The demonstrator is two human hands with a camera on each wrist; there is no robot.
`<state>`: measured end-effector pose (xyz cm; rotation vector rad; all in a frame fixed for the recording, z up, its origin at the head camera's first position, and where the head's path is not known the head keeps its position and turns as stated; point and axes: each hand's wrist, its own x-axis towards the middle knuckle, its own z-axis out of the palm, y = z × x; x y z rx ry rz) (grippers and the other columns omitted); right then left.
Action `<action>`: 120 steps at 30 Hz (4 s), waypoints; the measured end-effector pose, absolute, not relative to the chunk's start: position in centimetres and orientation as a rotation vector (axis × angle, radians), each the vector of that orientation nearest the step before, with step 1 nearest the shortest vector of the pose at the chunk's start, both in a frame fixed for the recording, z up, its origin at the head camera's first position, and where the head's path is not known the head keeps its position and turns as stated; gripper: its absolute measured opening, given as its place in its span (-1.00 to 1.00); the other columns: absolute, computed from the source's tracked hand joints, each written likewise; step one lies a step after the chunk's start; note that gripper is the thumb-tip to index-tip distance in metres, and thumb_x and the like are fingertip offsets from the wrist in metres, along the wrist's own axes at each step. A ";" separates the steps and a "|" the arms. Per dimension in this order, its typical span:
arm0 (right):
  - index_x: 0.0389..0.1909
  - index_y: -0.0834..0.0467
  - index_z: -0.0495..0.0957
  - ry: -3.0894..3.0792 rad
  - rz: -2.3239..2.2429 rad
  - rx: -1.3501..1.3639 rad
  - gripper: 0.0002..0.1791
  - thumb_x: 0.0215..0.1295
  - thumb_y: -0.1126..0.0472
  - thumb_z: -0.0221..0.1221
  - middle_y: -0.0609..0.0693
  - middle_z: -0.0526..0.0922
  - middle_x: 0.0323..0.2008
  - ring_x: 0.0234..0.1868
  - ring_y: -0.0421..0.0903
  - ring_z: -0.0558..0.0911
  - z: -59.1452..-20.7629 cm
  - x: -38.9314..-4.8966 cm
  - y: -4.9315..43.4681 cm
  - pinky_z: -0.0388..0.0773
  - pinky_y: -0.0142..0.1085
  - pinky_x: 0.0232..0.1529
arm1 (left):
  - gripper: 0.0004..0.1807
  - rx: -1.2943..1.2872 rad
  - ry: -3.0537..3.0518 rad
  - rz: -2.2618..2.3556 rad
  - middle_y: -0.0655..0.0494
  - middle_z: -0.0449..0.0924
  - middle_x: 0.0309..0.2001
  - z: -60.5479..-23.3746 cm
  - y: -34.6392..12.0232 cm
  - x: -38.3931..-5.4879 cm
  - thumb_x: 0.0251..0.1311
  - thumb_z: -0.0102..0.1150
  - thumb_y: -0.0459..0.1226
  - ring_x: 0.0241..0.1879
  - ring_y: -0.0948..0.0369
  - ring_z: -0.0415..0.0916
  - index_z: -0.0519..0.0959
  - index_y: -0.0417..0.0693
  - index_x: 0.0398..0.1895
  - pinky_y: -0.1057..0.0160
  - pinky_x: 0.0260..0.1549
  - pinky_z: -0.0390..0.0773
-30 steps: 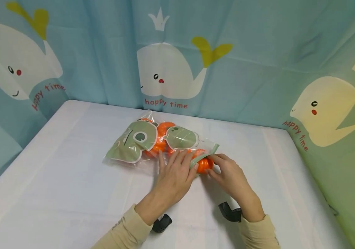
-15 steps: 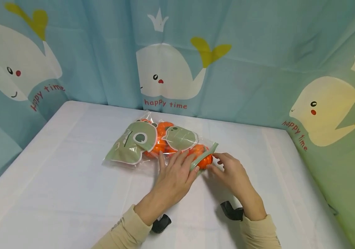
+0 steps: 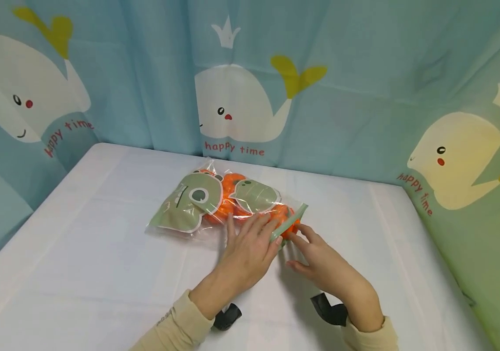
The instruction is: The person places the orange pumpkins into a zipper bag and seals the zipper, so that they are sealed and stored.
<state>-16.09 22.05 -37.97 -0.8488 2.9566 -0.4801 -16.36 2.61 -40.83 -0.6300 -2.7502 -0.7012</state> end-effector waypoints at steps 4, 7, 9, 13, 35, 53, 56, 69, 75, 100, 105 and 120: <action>0.41 0.17 0.30 2.991 -0.477 -0.834 -0.23 0.19 0.21 0.38 0.37 0.16 0.41 0.20 0.32 0.51 -38.9 -16.3 21.3 0.64 -0.02 -0.02 | -0.52 -0.665 -2.700 -0.700 0.10 0.48 0.33 -40.7 2.7 -16.3 0.49 -0.19 0.01 0.41 0.07 0.32 0.43 0.08 0.34 -0.49 0.34 -0.08; 0.47 0.13 0.20 3.020 -0.497 -0.834 -0.14 0.16 0.26 0.39 0.40 0.07 0.44 0.20 0.38 0.49 -39.4 -16.7 21.0 0.63 0.05 -0.02 | -0.53 -0.681 -2.654 -0.706 0.12 0.49 0.31 -40.5 2.7 -16.4 0.49 -0.18 -0.01 0.39 0.10 0.34 0.44 0.08 0.34 -0.49 0.33 -0.04; 0.48 0.11 0.16 3.029 -0.513 -0.834 -0.11 0.16 0.28 0.38 0.40 0.07 0.44 0.21 0.40 0.48 -39.7 -17.0 21.0 0.61 0.09 0.02 | -0.53 -0.688 -2.643 -0.721 0.13 0.49 0.31 -40.4 2.6 -16.4 0.48 -0.17 -0.02 0.39 0.11 0.34 0.44 0.08 0.34 -0.49 0.33 -0.03; 0.48 0.19 0.18 2.972 -0.571 -0.839 -0.18 0.23 0.26 0.33 0.34 0.13 0.46 0.33 0.36 0.40 -39.6 -17.4 21.5 0.52 0.11 0.16 | -0.53 -0.684 -2.664 -0.738 0.11 0.50 0.30 -40.5 2.5 -16.5 0.47 -0.13 -0.02 0.38 0.09 0.34 0.46 0.06 0.32 -0.49 0.32 0.00; 0.17 0.36 0.49 3.099 -0.942 -0.650 -0.58 0.29 0.41 0.20 0.26 0.52 0.17 0.14 0.22 0.58 -41.0 -20.6 25.0 0.60 0.08 0.03 | -0.16 -0.964 -2.646 -0.493 0.01 0.34 0.40 -40.7 0.4 -15.5 0.05 0.42 0.08 0.42 -0.03 0.26 0.34 0.14 0.42 -0.40 0.36 0.08; 0.35 0.23 0.34 2.723 -1.381 -0.341 -0.50 0.40 0.45 -0.01 0.34 0.46 0.27 0.14 0.25 0.63 -42.3 -25.0 24.8 0.60 0.00 0.12 | -0.36 -1.140 -2.462 -0.322 -0.04 0.36 0.35 -41.7 -2.3 -14.5 -0.23 0.60 -0.02 0.43 -0.10 0.23 0.51 0.14 -0.02 -0.18 0.38 0.26; 0.32 0.25 0.36 2.654 -1.478 -0.289 -0.52 0.40 0.47 -0.05 0.33 0.47 0.23 0.08 0.21 0.66 -42.5 -25.3 24.5 0.63 -0.07 0.08 | -0.28 -1.110 -2.477 -0.260 -0.03 0.35 0.35 -42.0 -2.1 -14.6 -0.35 0.64 0.03 0.43 -0.09 0.22 0.49 0.15 -0.03 -0.22 0.37 0.25; 0.23 0.26 0.48 2.628 -1.603 -0.098 -0.60 0.42 0.44 -0.05 0.27 0.52 0.17 0.00 0.05 0.69 -42.1 -25.0 24.4 0.67 -0.19 0.00 | -0.71 -1.028 -2.340 -0.210 -0.03 0.45 0.27 -42.2 -2.4 -14.7 -0.01 0.35 -0.36 0.35 -0.08 0.35 0.53 0.16 -0.25 -0.23 0.31 0.33; 0.22 0.28 0.48 2.623 -1.670 -0.126 -0.59 0.41 0.47 -0.08 0.23 0.53 0.20 -0.03 -0.08 0.69 -41.1 -24.7 24.9 0.68 -0.25 -0.05 | -0.76 -1.040 -2.242 -0.307 0.02 0.54 0.18 -40.6 -3.0 -15.0 0.03 0.36 -0.37 0.26 -0.02 0.46 0.56 0.11 -0.28 -0.18 0.27 0.41; 0.00 0.25 0.61 2.950 -1.662 -0.425 -0.78 0.39 0.35 0.15 0.16 0.65 -0.02 -0.12 -0.31 0.65 -37.6 -22.9 27.1 0.65 -0.47 -0.16 | -0.83 -1.031 -2.043 -0.778 0.05 0.66 -0.07 -33.8 -5.2 -15.7 0.07 0.32 -0.49 0.02 0.07 0.60 0.64 -0.11 -0.29 0.04 0.16 0.52; -0.05 0.28 0.62 2.983 -1.722 -0.504 -0.81 0.36 0.37 0.18 0.15 0.63 -0.04 -0.11 -0.21 0.66 -36.0 -22.9 27.3 0.63 -0.52 -0.15 | -0.84 -1.002 -1.982 -0.800 0.03 0.71 -0.12 -32.2 -5.9 -16.3 0.12 0.22 -0.52 -0.08 0.08 0.64 0.61 -0.18 -0.25 0.07 0.06 0.58; -0.11 0.40 0.61 2.851 -2.087 -0.710 -0.80 0.30 0.37 0.24 -0.17 0.71 -0.15 -0.22 -0.27 0.70 -29.0 -23.1 28.0 0.63 -0.48 -0.10 | -0.79 -0.856 -1.976 -0.951 0.00 0.74 -0.24 -27.9 -7.1 -18.4 0.19 0.29 -0.46 -0.23 0.16 0.72 0.52 -0.26 -0.14 0.36 -0.46 0.55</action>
